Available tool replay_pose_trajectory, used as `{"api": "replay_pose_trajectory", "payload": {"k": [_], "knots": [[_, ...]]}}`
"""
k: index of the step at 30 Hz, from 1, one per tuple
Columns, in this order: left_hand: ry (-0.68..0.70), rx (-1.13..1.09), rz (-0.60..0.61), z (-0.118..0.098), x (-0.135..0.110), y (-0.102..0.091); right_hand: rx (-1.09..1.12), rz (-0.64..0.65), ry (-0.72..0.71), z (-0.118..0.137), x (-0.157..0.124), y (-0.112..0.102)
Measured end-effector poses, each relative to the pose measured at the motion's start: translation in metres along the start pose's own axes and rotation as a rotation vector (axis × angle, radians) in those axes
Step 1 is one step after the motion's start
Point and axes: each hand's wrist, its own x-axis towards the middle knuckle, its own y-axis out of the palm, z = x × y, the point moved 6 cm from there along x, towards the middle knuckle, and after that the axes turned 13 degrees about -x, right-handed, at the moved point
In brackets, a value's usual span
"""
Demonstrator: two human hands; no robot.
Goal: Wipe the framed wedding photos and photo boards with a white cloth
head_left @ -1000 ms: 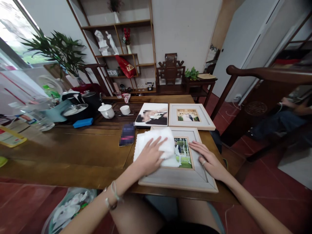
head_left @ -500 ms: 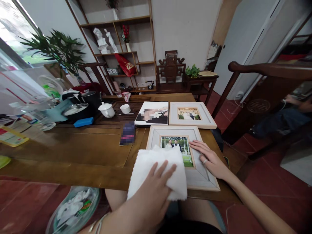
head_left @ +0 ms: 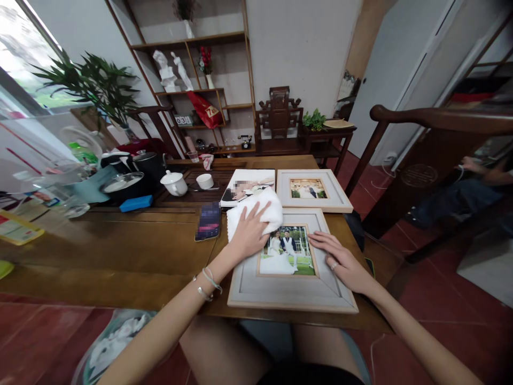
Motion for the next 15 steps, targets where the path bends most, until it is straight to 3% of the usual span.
{"api": "replay_pose_trajectory", "payload": {"k": [4, 10, 12, 15], "knots": [[0.008, -0.034, 0.179, -0.016, -0.014, 0.000, 0.002, -0.017, 0.047, -0.001, 0.000, -0.001], [0.075, -0.159, 0.491, -0.087, -0.100, -0.008, 0.013, -0.031, 0.073, -0.002, -0.001, -0.001], [0.111, -0.177, 0.503, -0.101, -0.114, -0.008, 0.013, -0.021, 0.072, -0.003, -0.002, 0.000], [0.087, -0.161, 0.407, -0.089, -0.105, -0.003, 0.011, -0.004, 0.053, -0.002, -0.002, 0.001]]}}
